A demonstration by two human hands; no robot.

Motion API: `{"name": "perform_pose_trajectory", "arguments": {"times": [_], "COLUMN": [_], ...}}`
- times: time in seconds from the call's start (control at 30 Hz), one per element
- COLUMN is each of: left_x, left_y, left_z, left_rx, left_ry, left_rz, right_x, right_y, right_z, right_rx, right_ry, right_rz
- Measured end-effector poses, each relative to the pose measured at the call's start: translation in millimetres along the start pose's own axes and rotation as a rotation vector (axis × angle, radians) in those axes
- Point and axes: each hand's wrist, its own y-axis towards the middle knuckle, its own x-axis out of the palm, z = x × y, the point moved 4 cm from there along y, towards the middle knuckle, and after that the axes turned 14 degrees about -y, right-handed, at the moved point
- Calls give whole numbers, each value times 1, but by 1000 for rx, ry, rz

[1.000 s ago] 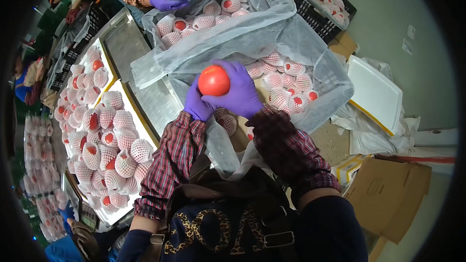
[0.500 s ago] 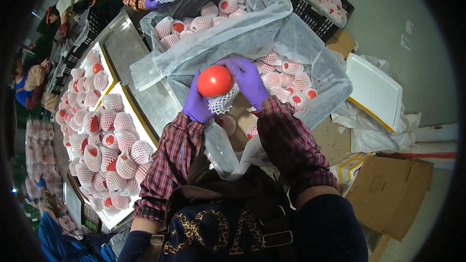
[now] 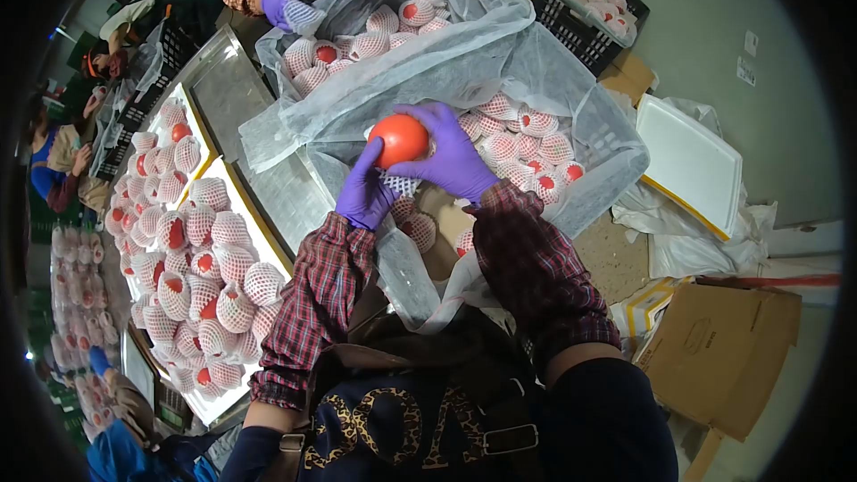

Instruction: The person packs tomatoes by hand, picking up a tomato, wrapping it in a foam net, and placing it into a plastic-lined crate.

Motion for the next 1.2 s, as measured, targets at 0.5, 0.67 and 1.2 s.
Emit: {"name": "perform_pose_trajectory", "arguments": {"times": [0.5,0.67,1.2], "left_x": [2,7,9], "left_y": [1,-1,-2], "left_z": [3,8,4], "left_rx": [65,177,257], "left_ry": [-143,26,229], "left_rz": [-39,-69,5], "right_x": [10,10,16], "right_y": [4,4,0], "right_z": [17,22,13], "right_rx": [239,272,249], "right_ry": [777,846,497], "right_rz": [-151,-169,-53]}}
